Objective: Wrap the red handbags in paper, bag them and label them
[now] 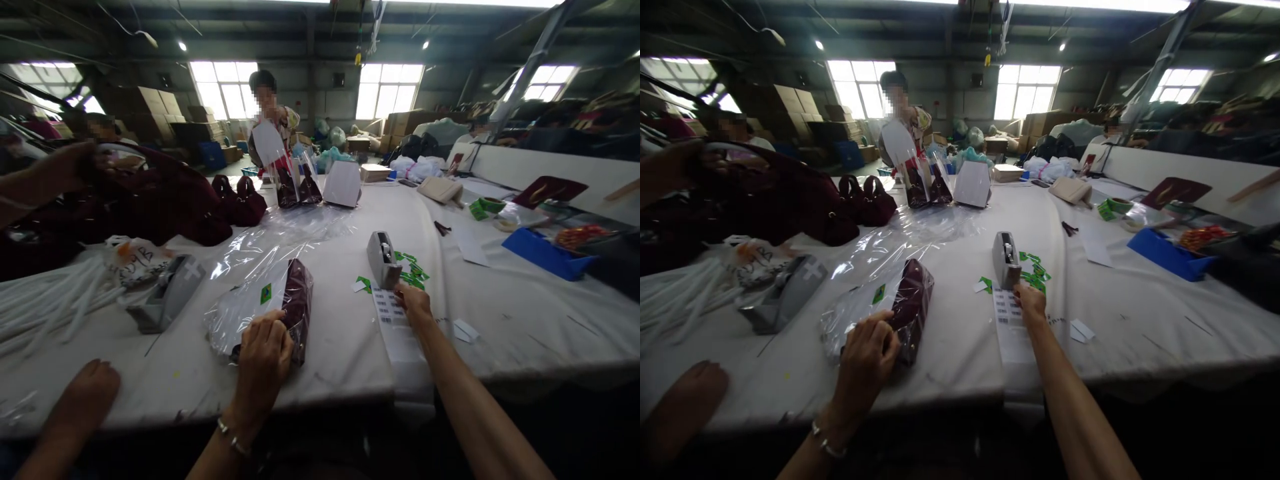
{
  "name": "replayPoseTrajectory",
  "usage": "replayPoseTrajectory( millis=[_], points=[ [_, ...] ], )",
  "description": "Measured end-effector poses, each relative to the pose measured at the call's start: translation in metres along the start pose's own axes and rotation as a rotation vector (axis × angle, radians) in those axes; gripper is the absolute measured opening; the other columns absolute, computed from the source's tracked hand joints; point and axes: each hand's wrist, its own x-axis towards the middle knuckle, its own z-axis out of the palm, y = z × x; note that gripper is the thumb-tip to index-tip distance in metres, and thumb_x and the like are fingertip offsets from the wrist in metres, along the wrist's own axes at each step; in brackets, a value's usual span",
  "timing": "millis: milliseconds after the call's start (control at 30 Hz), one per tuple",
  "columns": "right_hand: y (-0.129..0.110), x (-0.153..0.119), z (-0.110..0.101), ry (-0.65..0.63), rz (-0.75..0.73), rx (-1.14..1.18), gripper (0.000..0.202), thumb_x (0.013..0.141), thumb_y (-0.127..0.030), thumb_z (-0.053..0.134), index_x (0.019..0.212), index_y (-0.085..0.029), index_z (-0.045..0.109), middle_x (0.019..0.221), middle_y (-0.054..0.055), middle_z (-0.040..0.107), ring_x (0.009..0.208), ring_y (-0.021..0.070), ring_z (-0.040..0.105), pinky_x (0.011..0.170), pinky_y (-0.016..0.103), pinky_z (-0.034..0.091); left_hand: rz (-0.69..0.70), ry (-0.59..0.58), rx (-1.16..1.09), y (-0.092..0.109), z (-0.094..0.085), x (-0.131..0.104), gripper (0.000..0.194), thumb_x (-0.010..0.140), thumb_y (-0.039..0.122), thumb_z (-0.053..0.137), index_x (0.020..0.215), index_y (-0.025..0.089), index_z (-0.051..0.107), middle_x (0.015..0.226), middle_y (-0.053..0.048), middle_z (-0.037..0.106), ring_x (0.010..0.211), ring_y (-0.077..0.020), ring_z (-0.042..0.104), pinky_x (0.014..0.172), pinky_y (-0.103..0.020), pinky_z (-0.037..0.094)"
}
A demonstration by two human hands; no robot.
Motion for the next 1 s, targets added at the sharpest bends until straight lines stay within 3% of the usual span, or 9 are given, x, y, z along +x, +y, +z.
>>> replayPoseTrajectory(
  millis=[67,233,300,467,567,667,767,867,1000],
  points=[
    [-0.012,-0.025,0.002,-0.168,-0.024,0.01,0.025,0.069,-0.034,0.079,0.064,-0.012,0.068,0.062,0.008,0.067,0.06,0.0162,0.062,0.056,0.027,0.046,0.002,0.009,-0.006,0.0,0.001,-0.001,0.016,0.091,0.007,0.05,0.084,0.021,0.052,0.109,-0.01,0.068,0.102,-0.0259,0.062,0.092,-0.042,0.046],
    [-0.045,-0.105,0.041,-1.133,-0.354,-0.142,0.02,0.075,-0.039,0.078,0.08,-0.019,0.078,0.075,0.003,0.074,0.071,0.0174,0.067,0.068,0.027,0.051,0.001,0.027,0.001,0.0,0.004,-0.002,0.015,0.091,0.006,0.051,0.084,0.02,0.052,0.109,-0.009,0.068,0.101,-0.0257,0.062,0.094,-0.043,0.046],
    [-0.051,-0.126,0.064,-1.325,-0.542,-0.25,0.013,0.08,-0.034,0.076,0.082,-0.021,0.078,0.076,0.0,0.075,0.069,0.0149,0.066,0.066,0.024,0.048,0.005,0.026,-0.001,0.0,0.004,-0.002,0.014,0.09,0.006,0.052,0.085,0.019,0.052,0.11,-0.009,0.067,0.101,-0.0259,0.062,0.094,-0.043,0.046],
    [-0.057,-0.134,0.114,-1.319,-0.933,-0.624,0.006,0.083,-0.027,0.076,0.08,-0.022,0.076,0.072,-0.003,0.071,0.063,0.011,0.06,0.057,0.021,0.037,0.005,0.042,-0.011,-0.001,0.005,-0.005,0.015,0.09,0.004,0.052,0.086,0.019,0.053,0.108,-0.009,0.067,0.104,-0.0261,0.061,0.095,-0.042,0.046],
    [-0.061,-0.126,0.129,-1.223,-1.156,-0.814,0.025,0.08,-0.044,0.079,0.077,-0.02,0.073,0.076,0.0,0.071,0.064,0.0127,0.058,0.056,0.024,0.031,-0.003,0.05,-0.014,-0.001,0.005,-0.007,0.016,0.09,0.004,0.052,0.086,0.02,0.053,0.107,-0.008,0.068,0.104,-0.0254,0.062,0.096,-0.041,0.046],
    [-0.06,-0.115,0.134,-1.084,-1.247,-0.892,0.045,0.069,-0.062,0.08,0.073,-0.019,0.068,0.075,0.003,0.069,0.065,0.0151,0.057,0.057,0.026,0.03,0.004,0.043,-0.02,-0.001,0.006,-0.008,0.016,0.091,0.005,0.051,0.087,0.02,0.053,0.108,-0.008,0.068,0.107,-0.0257,0.062,0.097,-0.042,0.046],
    [-0.049,-0.101,0.128,-0.959,-1.14,-0.789,0.043,0.069,-0.059,0.082,0.073,-0.019,0.066,0.077,0.002,0.068,0.068,0.0154,0.058,0.061,0.026,0.034,-0.009,0.036,-0.024,-0.002,0.005,-0.007,0.017,0.091,0.005,0.051,0.086,0.021,0.053,0.11,-0.008,0.068,0.107,-0.0261,0.062,0.097,-0.042,0.046],
    [-0.033,-0.097,0.114,-0.847,-0.831,-0.565,0.035,0.073,-0.049,0.083,0.075,-0.019,0.065,0.076,0.0,0.068,0.068,0.0139,0.058,0.063,0.025,0.038,-0.018,0.04,-0.034,-0.002,0.005,-0.008,0.017,0.091,0.005,0.05,0.087,0.021,0.052,0.11,-0.008,0.068,0.106,-0.0257,0.062,0.096,-0.042,0.047],
    [-0.012,-0.114,0.103,-1.0,-0.555,-0.411,0.035,0.067,-0.045,0.085,0.075,-0.02,0.062,0.07,-0.004,0.064,0.064,0.0132,0.056,0.058,0.023,0.04,-0.025,0.033,-0.044,0.0,0.007,-0.009,0.016,0.092,0.005,0.049,0.087,0.02,0.052,0.11,-0.008,0.068,0.107,-0.0256,0.062,0.095,-0.042,0.047]
  ],
)
